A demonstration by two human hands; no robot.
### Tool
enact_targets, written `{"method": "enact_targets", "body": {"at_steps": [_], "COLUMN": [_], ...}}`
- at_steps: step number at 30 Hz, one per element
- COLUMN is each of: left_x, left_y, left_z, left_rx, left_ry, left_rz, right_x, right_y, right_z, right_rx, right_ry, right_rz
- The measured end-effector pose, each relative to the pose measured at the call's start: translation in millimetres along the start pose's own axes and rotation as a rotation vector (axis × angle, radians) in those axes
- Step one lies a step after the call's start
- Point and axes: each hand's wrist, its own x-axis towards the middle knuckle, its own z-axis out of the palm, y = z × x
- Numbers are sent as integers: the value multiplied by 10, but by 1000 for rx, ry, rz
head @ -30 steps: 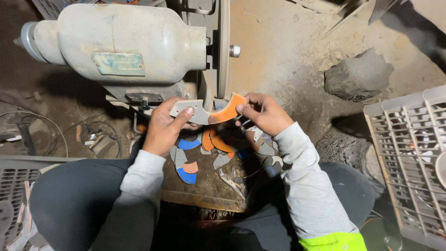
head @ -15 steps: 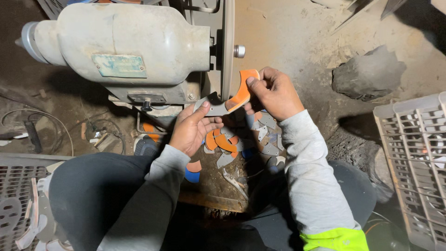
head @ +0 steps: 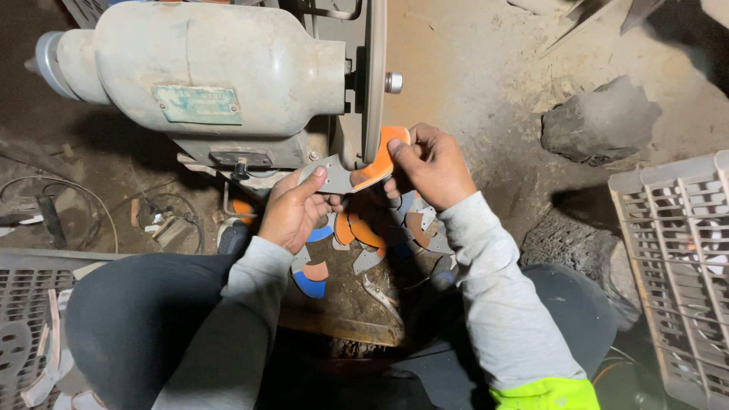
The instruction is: The person uses a bench grinder to smooth the edges of small orange and blue sandpaper pieces. They handle each piece by hand, pressing it against the spinning wheel, then place finished pieces into a nearby crate.
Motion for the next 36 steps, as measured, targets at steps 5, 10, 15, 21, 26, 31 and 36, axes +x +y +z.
{"method": "enact_targets", "body": {"at_steps": [5, 10, 15, 21, 26, 31, 36], "left_x": [-38, -24, -105, -543, -895, -898, -846], "left_y": [73, 150, 331, 460, 562, 594, 565], "left_z": [-130, -258, -294, 115, 425, 494, 428], "left_rx": [57, 128, 185, 826, 1001, 956, 878], "left_ry": [18, 35, 59, 11, -116, -152, -167], "left_rz": [-19, -31, -18, 351, 673, 710, 674], "right_x": [-88, -176, -345, -397, -417, -402, -392], "right_y": [118, 206, 314, 426, 406, 327, 276], "right_z": [138, 287, 180, -143, -145, -121, -176], "right_rx": [33, 106, 84, -88, -305, -270, -180], "right_ry": [37, 78, -149, -361, -294, -290, -331], "right_rz": [28, 59, 204, 224, 73, 82, -1]}}
